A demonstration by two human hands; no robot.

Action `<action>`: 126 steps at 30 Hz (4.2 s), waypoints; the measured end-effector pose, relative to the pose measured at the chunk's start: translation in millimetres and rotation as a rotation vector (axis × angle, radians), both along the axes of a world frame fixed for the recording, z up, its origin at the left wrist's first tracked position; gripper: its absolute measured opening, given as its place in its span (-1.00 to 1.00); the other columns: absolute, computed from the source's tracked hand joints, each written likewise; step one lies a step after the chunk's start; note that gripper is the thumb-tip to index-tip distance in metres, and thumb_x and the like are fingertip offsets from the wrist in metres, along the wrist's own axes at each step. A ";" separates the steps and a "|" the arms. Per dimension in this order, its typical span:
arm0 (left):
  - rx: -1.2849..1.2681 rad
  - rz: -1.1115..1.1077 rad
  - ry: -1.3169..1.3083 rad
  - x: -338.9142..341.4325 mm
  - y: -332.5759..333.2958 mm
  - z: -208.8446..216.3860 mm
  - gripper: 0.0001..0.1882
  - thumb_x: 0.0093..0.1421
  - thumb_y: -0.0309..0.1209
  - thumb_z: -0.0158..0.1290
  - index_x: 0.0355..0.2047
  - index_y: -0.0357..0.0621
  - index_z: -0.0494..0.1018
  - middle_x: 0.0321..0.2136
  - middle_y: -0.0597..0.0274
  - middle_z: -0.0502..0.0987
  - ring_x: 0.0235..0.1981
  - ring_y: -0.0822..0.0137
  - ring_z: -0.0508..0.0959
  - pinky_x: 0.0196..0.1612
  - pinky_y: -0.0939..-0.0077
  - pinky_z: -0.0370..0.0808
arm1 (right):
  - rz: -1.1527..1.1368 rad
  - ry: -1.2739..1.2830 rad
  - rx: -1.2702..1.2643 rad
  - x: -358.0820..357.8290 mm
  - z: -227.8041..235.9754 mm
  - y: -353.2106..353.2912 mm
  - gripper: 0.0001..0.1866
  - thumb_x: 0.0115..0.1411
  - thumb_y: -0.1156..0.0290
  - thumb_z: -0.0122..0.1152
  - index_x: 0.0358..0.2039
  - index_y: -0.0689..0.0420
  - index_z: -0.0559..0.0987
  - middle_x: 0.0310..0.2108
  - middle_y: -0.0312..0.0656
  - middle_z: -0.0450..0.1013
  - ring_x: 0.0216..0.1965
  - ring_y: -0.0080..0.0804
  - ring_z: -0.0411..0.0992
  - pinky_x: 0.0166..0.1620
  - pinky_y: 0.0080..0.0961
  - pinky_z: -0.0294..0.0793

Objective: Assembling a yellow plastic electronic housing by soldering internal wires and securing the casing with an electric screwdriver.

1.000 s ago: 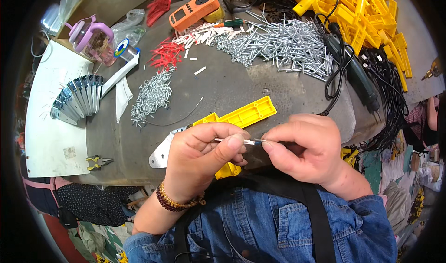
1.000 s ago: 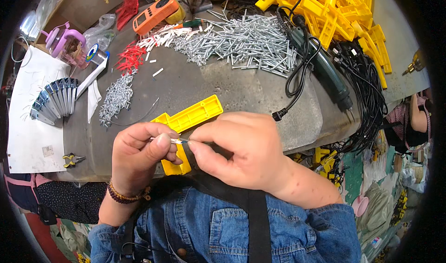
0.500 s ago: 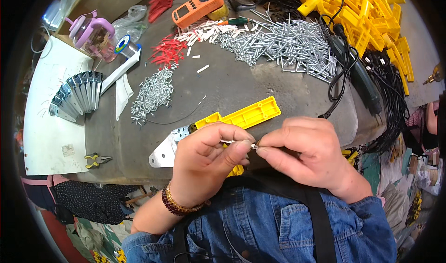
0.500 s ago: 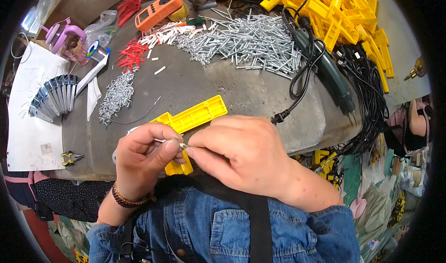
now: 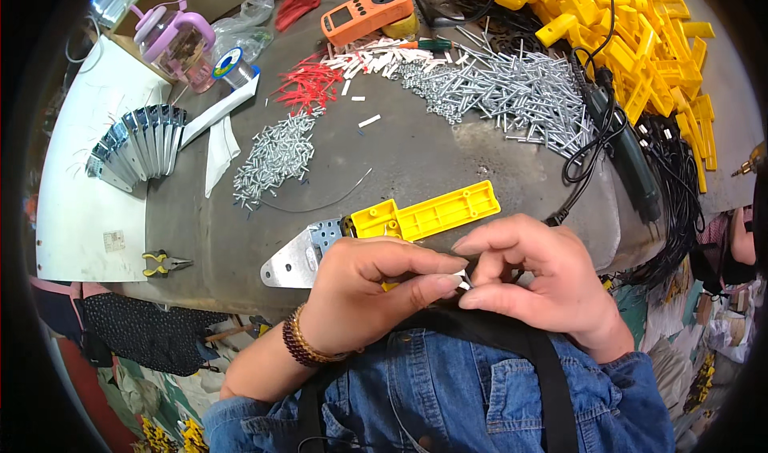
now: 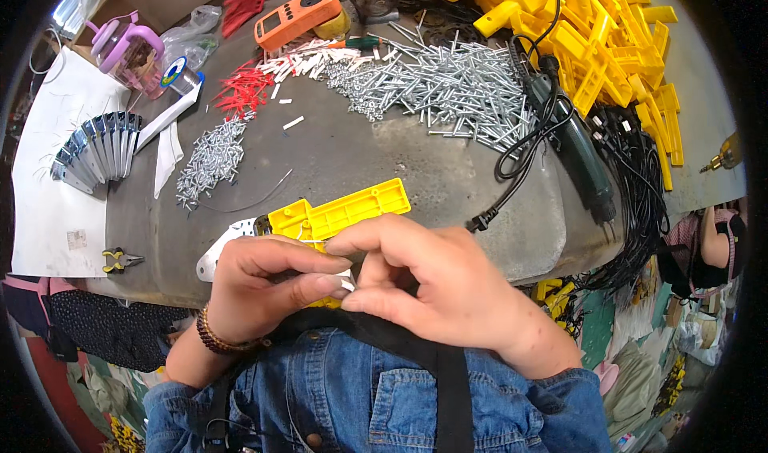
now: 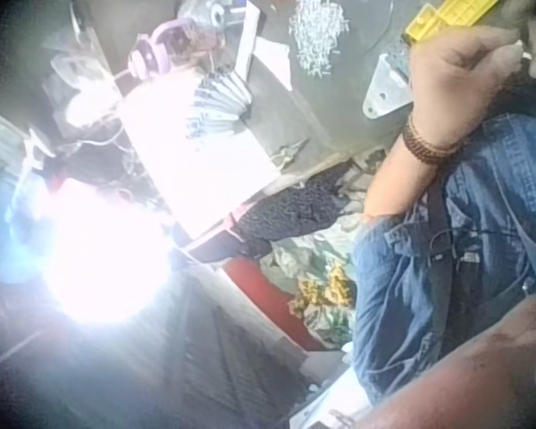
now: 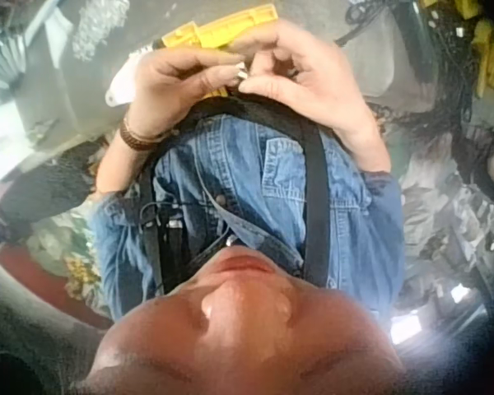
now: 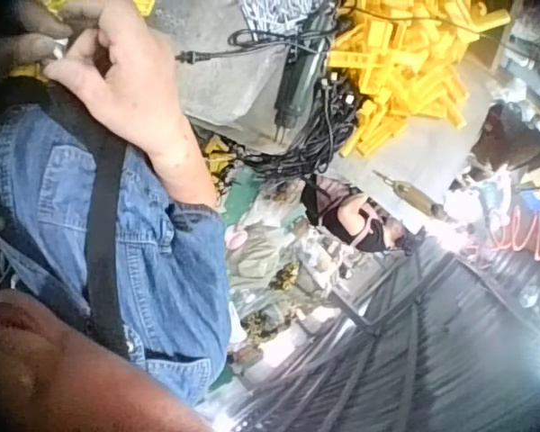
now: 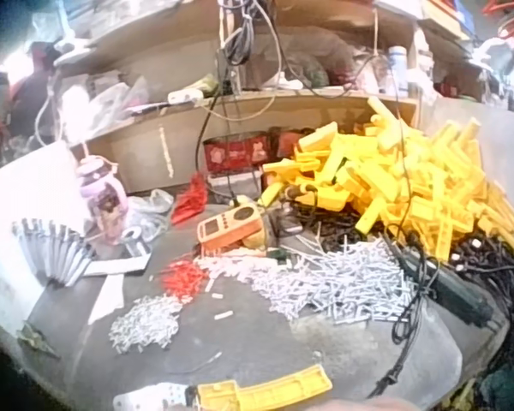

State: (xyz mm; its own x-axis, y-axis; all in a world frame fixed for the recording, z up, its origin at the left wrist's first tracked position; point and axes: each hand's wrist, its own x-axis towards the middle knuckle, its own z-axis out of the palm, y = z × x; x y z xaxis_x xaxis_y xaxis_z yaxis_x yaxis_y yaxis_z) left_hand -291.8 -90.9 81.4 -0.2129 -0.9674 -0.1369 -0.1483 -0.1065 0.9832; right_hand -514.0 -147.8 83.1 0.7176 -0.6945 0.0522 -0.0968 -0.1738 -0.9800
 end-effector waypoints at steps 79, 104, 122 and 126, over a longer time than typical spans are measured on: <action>0.099 0.157 0.079 68.0 -76.5 12.5 -0.91 0.26 -0.41 0.09 -0.30 -0.14 0.44 -0.44 0.42 0.49 -0.53 0.66 0.39 -0.55 0.78 0.30 | -0.111 -0.122 0.325 9.5 -9.5 -20.3 -0.85 0.24 0.46 0.22 -0.24 0.27 0.59 -0.51 -0.44 0.42 -0.46 -0.80 0.30 -0.41 -0.76 0.26; -0.745 0.148 -0.742 30.6 12.3 -50.0 -0.74 -0.16 -0.44 0.29 -0.42 -0.13 0.49 -0.23 0.11 0.47 -0.16 0.05 0.46 -0.04 0.19 0.34 | -0.275 -0.101 0.171 18.8 -32.0 6.1 -0.87 0.21 0.42 0.26 -0.35 0.23 0.57 -0.51 -0.50 0.39 -0.49 -0.82 0.21 -0.42 -0.76 0.17; -0.924 0.222 -0.725 26.1 31.2 -58.0 -0.90 -0.05 -0.42 0.19 -0.49 0.02 0.48 -0.20 0.31 0.46 -0.02 0.15 0.43 0.20 -0.13 0.10 | -0.069 0.346 -0.459 39.9 -19.4 12.7 -0.86 0.15 0.35 0.18 -0.35 0.14 0.54 -0.56 -0.10 0.48 -0.54 -0.20 0.50 -0.46 -0.31 0.44; -1.082 0.198 -0.998 24.3 28.6 -52.9 -0.97 0.01 -0.40 0.11 -0.53 0.08 0.50 -0.21 0.42 0.54 0.12 0.05 0.38 0.27 -0.25 -0.13 | 0.036 0.446 -0.517 42.0 -17.5 9.9 -0.84 0.10 0.37 0.15 -0.29 0.09 0.51 -0.54 -0.11 0.48 -0.46 -0.07 0.50 -0.43 -0.17 0.45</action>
State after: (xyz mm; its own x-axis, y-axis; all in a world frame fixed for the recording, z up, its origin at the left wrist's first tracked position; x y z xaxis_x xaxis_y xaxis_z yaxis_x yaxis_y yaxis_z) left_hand -267.5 -62.3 28.5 -0.3223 -0.6942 0.6436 -0.8639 0.4936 0.0999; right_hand -472.0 -137.9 65.6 0.7695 -0.6354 0.0647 -0.4579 -0.6195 -0.6376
